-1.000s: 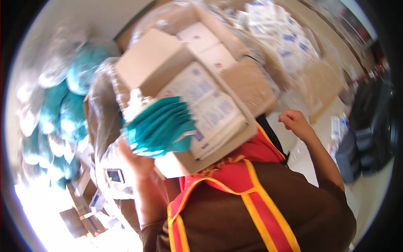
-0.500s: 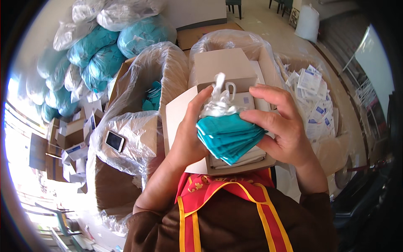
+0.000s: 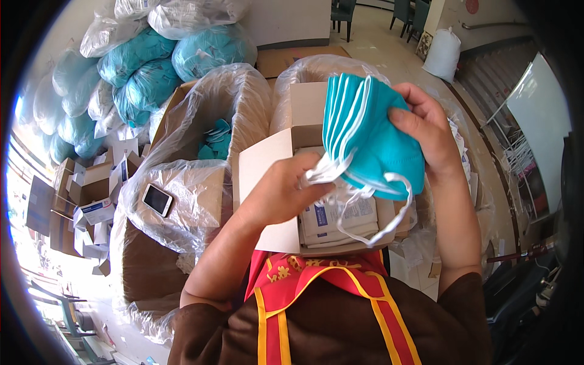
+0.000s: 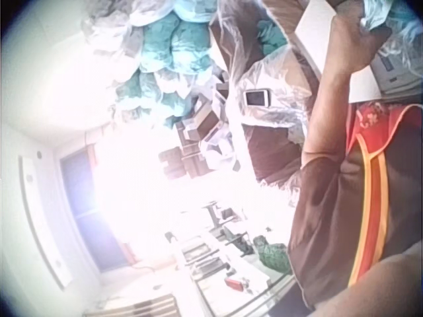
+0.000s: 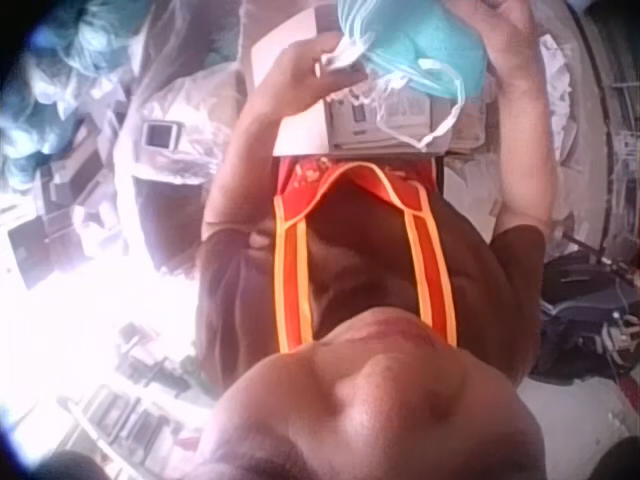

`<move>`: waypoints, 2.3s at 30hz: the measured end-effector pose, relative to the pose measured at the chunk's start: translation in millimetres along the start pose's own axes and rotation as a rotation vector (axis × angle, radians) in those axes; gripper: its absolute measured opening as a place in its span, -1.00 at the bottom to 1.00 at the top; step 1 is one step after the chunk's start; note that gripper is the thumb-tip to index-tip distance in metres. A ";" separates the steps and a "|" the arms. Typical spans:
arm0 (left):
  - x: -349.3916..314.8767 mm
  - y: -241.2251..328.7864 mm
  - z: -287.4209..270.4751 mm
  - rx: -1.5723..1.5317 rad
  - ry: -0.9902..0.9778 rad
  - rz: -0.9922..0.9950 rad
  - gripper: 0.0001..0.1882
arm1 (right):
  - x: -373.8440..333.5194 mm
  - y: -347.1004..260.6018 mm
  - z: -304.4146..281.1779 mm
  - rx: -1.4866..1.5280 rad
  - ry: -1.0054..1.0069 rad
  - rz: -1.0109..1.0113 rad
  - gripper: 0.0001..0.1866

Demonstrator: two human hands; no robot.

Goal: Packing face masks into boxes in a facility.

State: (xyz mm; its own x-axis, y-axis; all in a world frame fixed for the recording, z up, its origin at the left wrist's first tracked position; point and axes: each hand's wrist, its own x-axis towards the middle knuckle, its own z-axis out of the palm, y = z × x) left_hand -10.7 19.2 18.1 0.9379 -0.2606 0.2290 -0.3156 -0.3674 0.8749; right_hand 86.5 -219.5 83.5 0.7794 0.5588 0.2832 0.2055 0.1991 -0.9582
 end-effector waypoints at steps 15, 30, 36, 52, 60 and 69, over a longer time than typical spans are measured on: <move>23.8 25.6 4.8 0.969 0.422 0.729 -0.45 | 15.7 41.6 7.0 0.384 -0.099 0.317 -0.61; 31.1 24.8 -16.5 1.076 0.120 0.551 -0.64 | -49.9 80.8 40.2 -0.036 -0.224 0.222 -0.68; 22.1 7.4 -11.1 0.969 0.089 0.423 -0.61 | -57.2 53.4 28.9 0.192 -0.255 0.226 -0.68; -46.4 63.5 -16.0 0.763 -0.530 0.545 -0.81 | -94.6 -32.1 22.7 -1.098 -0.743 -0.349 -0.69; -37.2 34.6 -53.6 1.060 -0.043 0.316 -0.69 | -96.5 12.3 -30.1 -0.214 -0.031 0.399 -0.84; 12.7 44.3 -22.4 1.153 0.089 0.499 -0.70 | -49.3 86.0 52.8 -0.040 -0.337 0.317 -0.66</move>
State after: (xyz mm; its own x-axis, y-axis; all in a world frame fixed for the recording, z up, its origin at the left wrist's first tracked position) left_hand -9.5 19.6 69.4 0.6730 -0.5509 0.4936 -0.5377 -0.8226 -0.1849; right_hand 34.5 -187.4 -10.7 0.5727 0.8191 -0.0327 0.0160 -0.0510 -0.9986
